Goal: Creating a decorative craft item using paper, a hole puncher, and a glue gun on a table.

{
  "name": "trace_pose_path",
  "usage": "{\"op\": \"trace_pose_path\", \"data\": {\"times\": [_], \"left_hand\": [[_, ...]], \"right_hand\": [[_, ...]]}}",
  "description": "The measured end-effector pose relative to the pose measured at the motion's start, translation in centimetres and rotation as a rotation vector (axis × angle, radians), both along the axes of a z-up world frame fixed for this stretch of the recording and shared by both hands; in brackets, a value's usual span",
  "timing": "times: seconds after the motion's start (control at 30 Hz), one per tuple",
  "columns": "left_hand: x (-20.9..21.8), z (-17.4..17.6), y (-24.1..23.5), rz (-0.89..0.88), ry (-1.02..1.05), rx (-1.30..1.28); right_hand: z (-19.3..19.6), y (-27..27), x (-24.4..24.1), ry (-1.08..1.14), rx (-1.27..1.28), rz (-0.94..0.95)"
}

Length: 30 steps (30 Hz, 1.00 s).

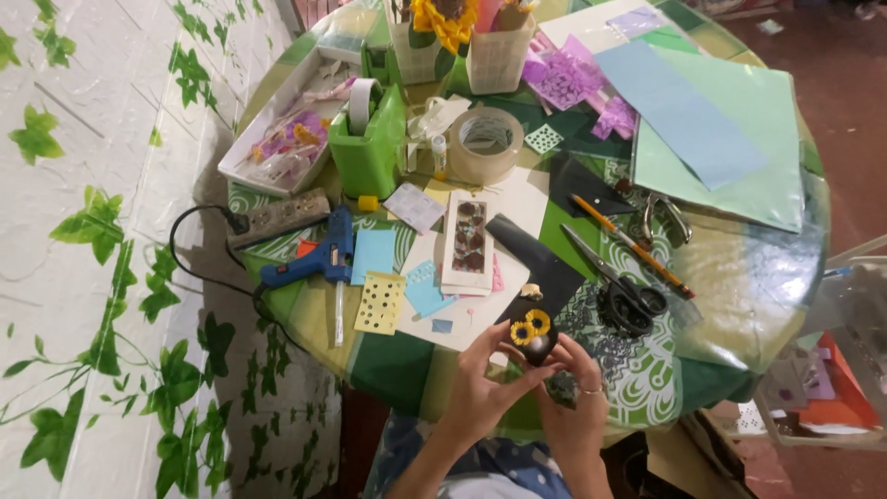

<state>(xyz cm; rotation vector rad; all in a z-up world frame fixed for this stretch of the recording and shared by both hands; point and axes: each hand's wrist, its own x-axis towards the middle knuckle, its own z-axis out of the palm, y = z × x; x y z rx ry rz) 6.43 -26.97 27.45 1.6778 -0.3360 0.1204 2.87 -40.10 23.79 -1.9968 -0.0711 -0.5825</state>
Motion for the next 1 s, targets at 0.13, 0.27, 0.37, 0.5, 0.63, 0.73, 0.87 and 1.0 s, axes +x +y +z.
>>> {"op": "trace_pose_path", "data": {"times": [0.13, 0.27, 0.37, 0.5, 0.63, 0.73, 0.87, 1.0], "left_hand": [[-0.4, -0.2, 0.1, 0.000, -0.096, -0.019], [-0.6, 0.2, 0.2, -0.024, -0.013, -0.122], [-0.7, 0.7, 0.1, -0.028, -0.054, -0.096], [-0.6, -0.2, 0.0, 0.006, -0.089, -0.060], [-0.5, -0.6, 0.1, 0.051, -0.083, -0.055], [-0.5, 0.2, 0.1, 0.045, -0.116, -0.080], [-0.3, -0.7, 0.2, 0.075, -0.173, 0.047], [-0.5, -0.2, 0.2, 0.047, -0.156, 0.003]], "right_hand": [[-0.6, -0.1, -0.1, -0.060, -0.047, 0.027], [0.0, -0.2, 0.2, 0.078, 0.007, 0.045], [0.2, -0.2, 0.3, 0.116, -0.092, 0.078], [0.6, -0.2, 0.2, 0.132, -0.073, 0.080], [0.9, 0.1, 1.0, -0.173, -0.058, 0.162], [2.8, 0.3, -0.2, -0.281, -0.086, 0.185], [1.9, 0.2, -0.2, -0.317, -0.200, 0.167], [3.2, 0.4, -0.6, -0.275, -0.360, 0.114]]}}
